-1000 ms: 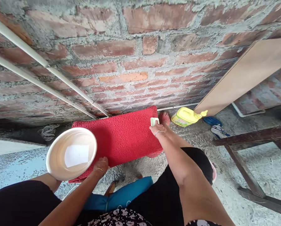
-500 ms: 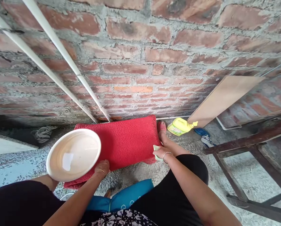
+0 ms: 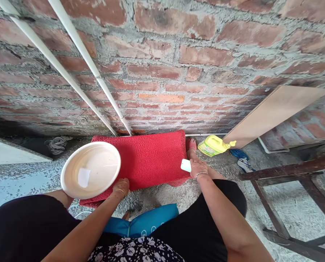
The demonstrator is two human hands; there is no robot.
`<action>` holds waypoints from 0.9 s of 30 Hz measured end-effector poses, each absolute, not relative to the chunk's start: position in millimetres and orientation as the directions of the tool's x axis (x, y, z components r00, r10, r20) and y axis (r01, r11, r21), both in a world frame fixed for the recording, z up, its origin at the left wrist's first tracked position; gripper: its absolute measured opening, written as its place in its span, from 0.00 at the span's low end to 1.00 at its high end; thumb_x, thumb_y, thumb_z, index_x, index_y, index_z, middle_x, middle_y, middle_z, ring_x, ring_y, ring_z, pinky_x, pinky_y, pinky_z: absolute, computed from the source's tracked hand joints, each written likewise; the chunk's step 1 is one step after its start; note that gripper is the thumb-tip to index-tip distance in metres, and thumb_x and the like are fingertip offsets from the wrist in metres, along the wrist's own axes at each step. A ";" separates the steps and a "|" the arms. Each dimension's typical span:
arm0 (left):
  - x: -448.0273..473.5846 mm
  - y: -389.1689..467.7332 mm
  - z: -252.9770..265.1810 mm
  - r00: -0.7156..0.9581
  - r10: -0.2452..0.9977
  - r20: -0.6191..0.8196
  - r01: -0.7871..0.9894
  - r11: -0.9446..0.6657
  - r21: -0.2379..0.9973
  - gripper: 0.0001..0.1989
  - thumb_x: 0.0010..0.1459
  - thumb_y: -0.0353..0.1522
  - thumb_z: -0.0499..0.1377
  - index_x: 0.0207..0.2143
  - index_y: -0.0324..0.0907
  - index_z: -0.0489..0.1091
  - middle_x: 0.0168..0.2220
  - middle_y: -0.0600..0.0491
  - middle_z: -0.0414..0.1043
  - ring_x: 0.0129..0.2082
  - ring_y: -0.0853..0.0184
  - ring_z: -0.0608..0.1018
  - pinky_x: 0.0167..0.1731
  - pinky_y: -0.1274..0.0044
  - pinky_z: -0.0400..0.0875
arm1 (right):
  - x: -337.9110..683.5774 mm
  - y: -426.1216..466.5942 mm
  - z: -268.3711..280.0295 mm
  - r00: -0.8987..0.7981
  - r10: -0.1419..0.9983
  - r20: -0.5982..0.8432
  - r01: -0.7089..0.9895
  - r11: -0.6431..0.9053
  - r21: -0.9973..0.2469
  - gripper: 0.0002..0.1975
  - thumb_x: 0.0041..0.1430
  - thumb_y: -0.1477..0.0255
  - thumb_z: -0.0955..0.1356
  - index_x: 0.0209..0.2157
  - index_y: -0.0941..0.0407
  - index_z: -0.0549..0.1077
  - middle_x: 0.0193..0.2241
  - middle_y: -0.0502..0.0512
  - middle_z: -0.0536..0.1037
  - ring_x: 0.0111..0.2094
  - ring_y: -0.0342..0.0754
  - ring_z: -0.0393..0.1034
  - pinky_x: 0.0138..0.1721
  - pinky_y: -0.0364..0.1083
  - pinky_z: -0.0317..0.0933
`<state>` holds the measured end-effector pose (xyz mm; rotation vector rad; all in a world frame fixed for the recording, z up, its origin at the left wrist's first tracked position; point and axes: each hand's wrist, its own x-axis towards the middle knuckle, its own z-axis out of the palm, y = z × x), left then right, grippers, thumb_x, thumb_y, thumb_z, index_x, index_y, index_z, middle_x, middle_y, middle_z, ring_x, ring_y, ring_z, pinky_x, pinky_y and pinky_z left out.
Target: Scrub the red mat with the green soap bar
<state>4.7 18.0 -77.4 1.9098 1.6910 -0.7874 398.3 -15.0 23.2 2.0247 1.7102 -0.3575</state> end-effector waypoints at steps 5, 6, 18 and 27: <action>6.0 18.9 -73.1 0.070 0.726 -0.685 0.983 -0.165 -0.074 0.24 0.45 0.30 0.62 0.46 0.31 0.67 0.45 0.34 0.70 0.45 0.55 0.75 0.40 0.71 0.71 | 335.6 -12.2 12.1 -0.111 0.872 -0.477 0.994 0.103 -0.043 0.38 0.45 0.67 0.68 0.60 0.49 0.55 0.49 0.59 0.69 0.47 0.55 0.62 0.48 0.52 0.49; 6.0 18.9 -72.1 0.071 0.725 -0.685 0.982 -0.171 -0.079 0.24 0.45 0.31 0.63 0.46 0.31 0.67 0.45 0.34 0.70 0.45 0.55 0.75 0.41 0.71 0.71 | 327.6 -8.7 11.0 -0.171 0.857 -0.486 0.985 0.152 -0.079 0.38 0.45 0.67 0.68 0.60 0.47 0.56 0.50 0.58 0.68 0.48 0.55 0.62 0.49 0.52 0.48; 8.0 19.5 -75.8 0.057 0.724 -0.687 0.980 -0.171 -0.100 0.25 0.45 0.32 0.64 0.46 0.30 0.66 0.44 0.34 0.70 0.45 0.54 0.75 0.40 0.71 0.70 | 411.0 22.6 39.2 0.063 0.905 -0.421 0.990 -0.004 0.140 0.27 0.52 0.70 0.64 0.55 0.52 0.62 0.52 0.63 0.65 0.49 0.58 0.59 0.47 0.55 0.48; 11.7 19.2 -63.2 0.049 0.726 -0.686 0.977 -0.178 -0.119 0.24 0.46 0.33 0.63 0.46 0.30 0.66 0.45 0.34 0.69 0.45 0.56 0.75 0.40 0.72 0.70 | 429.6 29.8 40.8 0.129 0.857 -0.500 0.974 -0.013 0.228 0.18 0.56 0.73 0.61 0.48 0.55 0.70 0.47 0.64 0.68 0.48 0.59 0.61 0.48 0.58 0.48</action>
